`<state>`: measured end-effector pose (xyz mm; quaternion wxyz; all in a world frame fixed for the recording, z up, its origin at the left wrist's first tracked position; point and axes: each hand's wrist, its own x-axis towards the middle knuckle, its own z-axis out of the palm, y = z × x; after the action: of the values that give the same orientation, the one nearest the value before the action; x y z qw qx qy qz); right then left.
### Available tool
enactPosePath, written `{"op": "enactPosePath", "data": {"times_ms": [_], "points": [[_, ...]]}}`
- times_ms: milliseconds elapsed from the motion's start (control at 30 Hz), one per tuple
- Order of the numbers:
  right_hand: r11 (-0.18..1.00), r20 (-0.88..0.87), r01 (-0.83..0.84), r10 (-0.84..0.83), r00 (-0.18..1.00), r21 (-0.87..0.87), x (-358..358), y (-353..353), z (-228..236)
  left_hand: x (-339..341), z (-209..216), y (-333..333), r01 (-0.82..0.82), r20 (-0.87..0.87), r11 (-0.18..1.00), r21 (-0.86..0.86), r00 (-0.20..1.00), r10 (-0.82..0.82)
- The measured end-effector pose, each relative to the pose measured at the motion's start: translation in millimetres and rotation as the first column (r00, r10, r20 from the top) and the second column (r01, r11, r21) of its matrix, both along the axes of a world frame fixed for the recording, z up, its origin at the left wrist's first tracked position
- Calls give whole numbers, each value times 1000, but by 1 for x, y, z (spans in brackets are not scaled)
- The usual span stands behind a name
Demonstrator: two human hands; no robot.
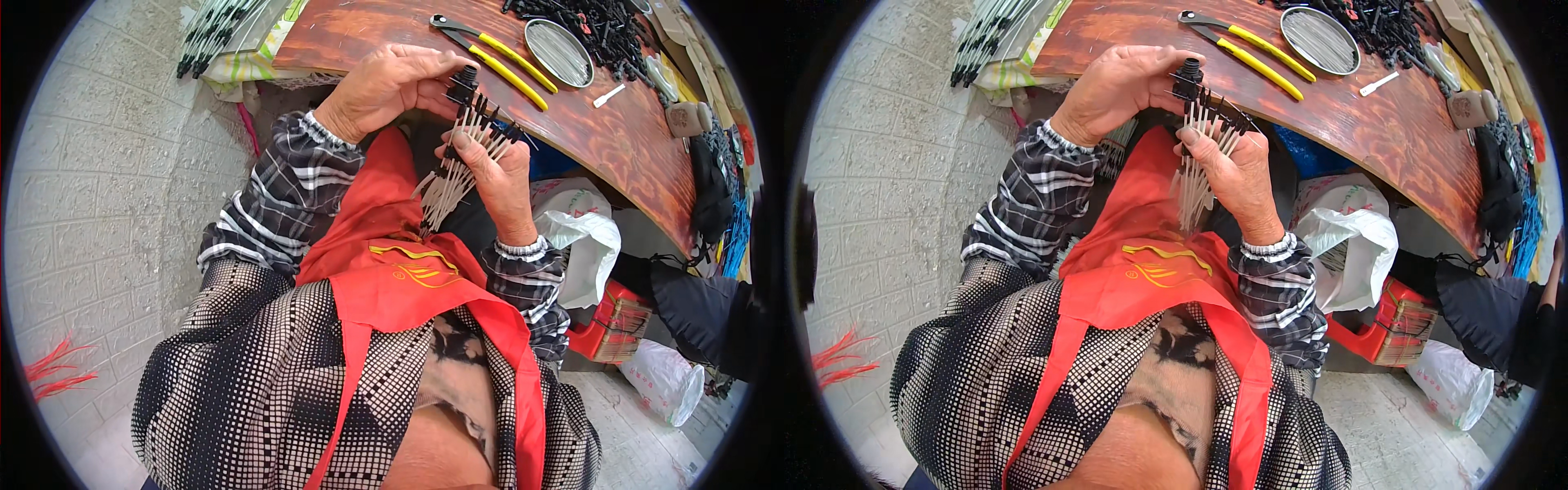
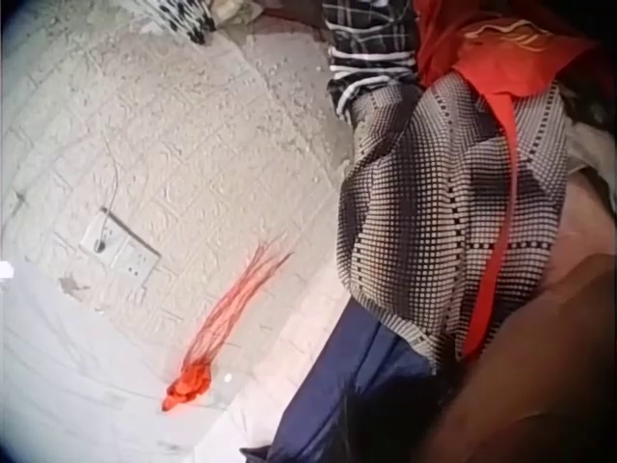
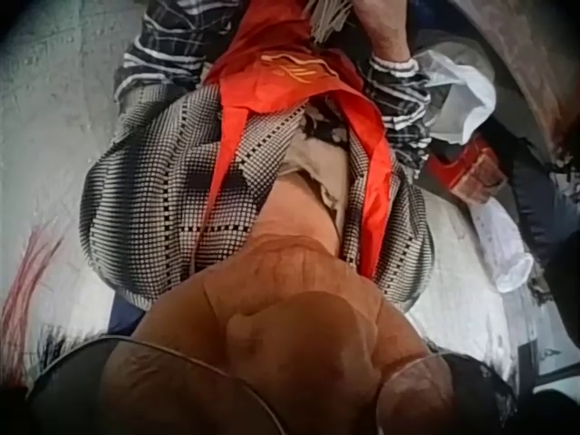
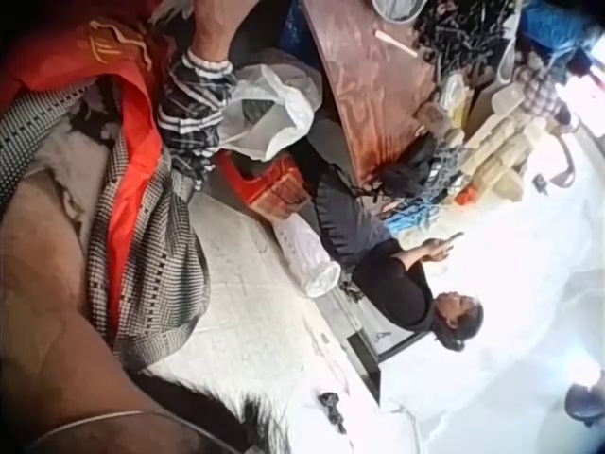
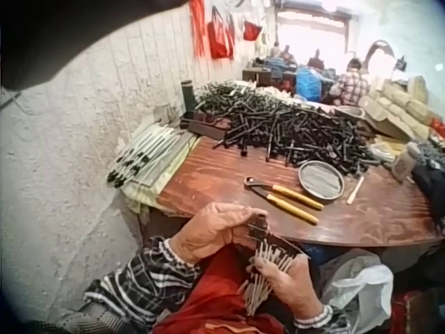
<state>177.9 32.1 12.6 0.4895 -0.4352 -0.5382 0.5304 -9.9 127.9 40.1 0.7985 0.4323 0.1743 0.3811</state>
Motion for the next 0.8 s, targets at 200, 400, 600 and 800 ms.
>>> {"op": "enactPosePath", "data": {"times_ms": [200, 400, 600, 800], "points": [[1000, -2, 13, -13, 1000, -12, -1, 2, -2, 1, 13, -14, -96, -144, 995, 34, 985, 100], [999, 30, 29, -30, 999, 16, -3, 3, -1, 6, 22, -22, -159, -295, 978, 136, 936, 194], [998, 51, 37, -39, 998, 50, -4, 3, -1, 9, 34, -32, -161, -376, 957, 242, 894, 245], [996, 88, 42, -49, 995, 77, -4, 1, -3, 16, 35, -36, -177, -408, 919, 351, 855, 321]]}}
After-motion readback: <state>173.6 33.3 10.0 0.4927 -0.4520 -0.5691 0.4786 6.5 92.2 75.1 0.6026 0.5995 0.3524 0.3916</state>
